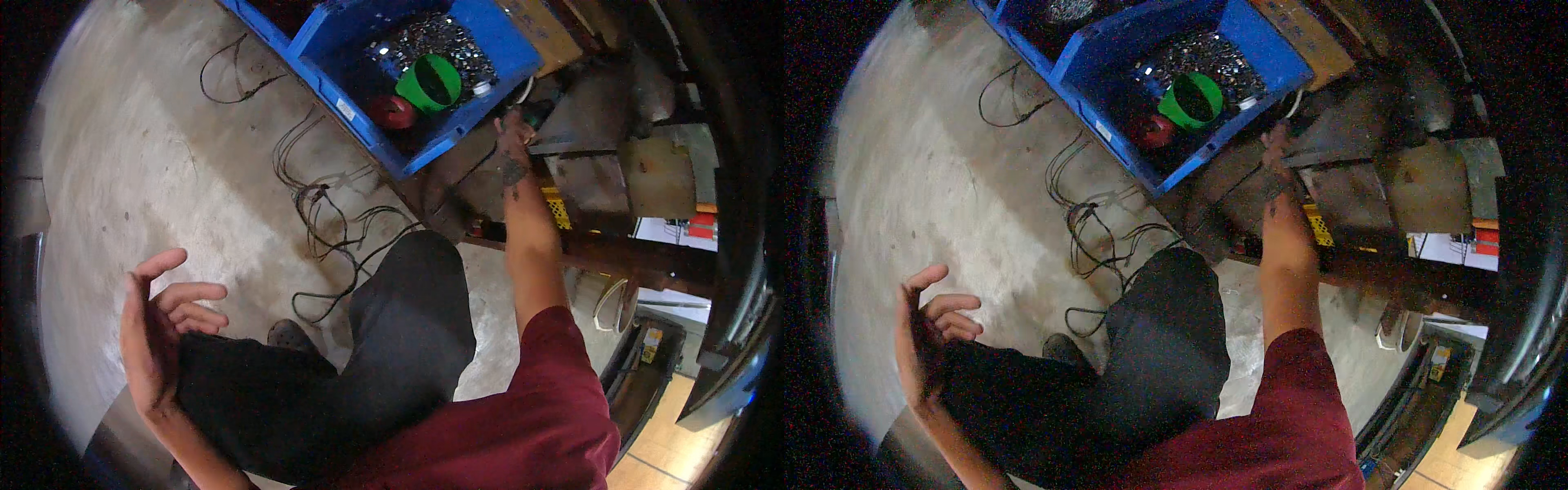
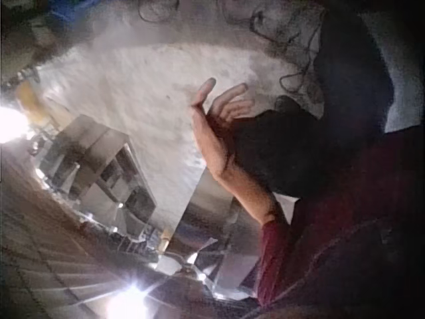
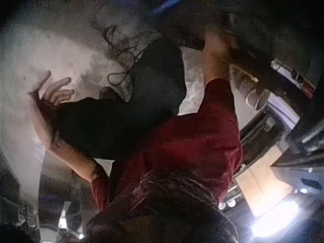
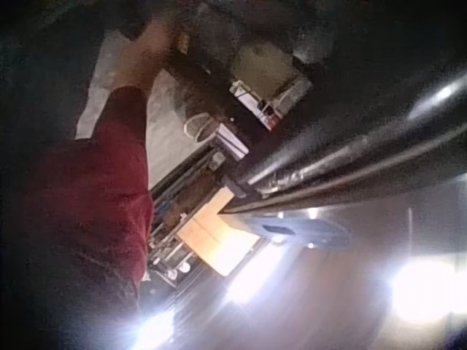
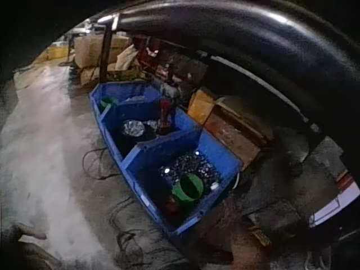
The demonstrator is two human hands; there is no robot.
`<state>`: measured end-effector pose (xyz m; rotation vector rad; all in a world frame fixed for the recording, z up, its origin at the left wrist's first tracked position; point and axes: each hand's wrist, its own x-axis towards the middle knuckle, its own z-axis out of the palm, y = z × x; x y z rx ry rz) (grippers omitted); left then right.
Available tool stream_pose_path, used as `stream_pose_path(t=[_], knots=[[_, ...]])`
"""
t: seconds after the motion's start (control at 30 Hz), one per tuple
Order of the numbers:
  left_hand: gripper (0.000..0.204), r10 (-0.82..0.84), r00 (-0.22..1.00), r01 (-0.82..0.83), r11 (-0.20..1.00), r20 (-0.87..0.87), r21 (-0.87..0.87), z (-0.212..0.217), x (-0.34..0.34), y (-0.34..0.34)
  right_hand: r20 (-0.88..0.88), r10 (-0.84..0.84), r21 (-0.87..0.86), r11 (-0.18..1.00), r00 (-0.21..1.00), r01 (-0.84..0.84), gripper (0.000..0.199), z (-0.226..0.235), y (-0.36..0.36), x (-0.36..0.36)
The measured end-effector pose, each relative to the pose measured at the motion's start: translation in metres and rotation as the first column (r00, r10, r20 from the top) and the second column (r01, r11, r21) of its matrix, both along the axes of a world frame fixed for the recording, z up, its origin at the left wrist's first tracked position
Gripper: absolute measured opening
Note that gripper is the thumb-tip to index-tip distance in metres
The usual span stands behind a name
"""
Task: The person sits on the floor and uses an angle grinder to smooth the edge of a metal part. Then the person stands and applies a substance from a small container onto the surface of a large stainless steel unit using a small applicator.
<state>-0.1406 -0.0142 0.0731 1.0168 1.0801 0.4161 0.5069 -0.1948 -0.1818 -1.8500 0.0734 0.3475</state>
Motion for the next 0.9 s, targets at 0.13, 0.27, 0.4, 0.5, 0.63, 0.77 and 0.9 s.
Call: stream_pose_path(t=[0.13,0.27,0.4,0.5,0.63,0.77,0.9], knots=[[0.064,0.085,0.996,-0.085,0.996,-0.034,0.017,0.001,-0.007,0.0,0.092,-0.011,-0.073,0.997,0.996,0.018,0.057,0.004,0.004,0.029],[0.063,0.071,0.994,-0.071,0.997,-0.088,0.004,0.002,0.001,0.002,0.105,0.02,-0.134,0.991,0.994,-0.005,0.058,0.008,-0.005,0.042],[0.062,0.012,0.99,-0.005,0.999,-0.141,0.054,0.001,0.02,0.002,0.125,0.045,-0.204,0.979,0.991,-0.019,0.06,0.009,-0.016,0.04],[0.06,-0.076,0.991,0.083,0.994,-0.108,0.069,-0.001,0.034,0.006,0.17,0.067,-0.278,0.961,0.983,-0.018,0.061,0.01,-0.023,0.032],[0.056,-0.237,0.972,0.234,0.962,-0.001,0.142,-0.012,0.042,0.032,0.358,0.208,-0.554,0.832,0.91,0.028,0.063,0.014,-0.033,-0.004],[0.049,-0.47,0.883,0.467,0.875,-0.008,0.13,-0.065,0.048,0.097,0.337,0.595,-0.896,0.44,0.729,0.056,0.065,0.04,-0.048,-0.09],[0.046,-0.681,0.673,0.676,0.725,-0.29,-0.133,-0.181,0.06,0.106,-0.126,0.812,-0.975,0.003,0.569,-0.221,0.074,0.089,-0.071,-0.192]])
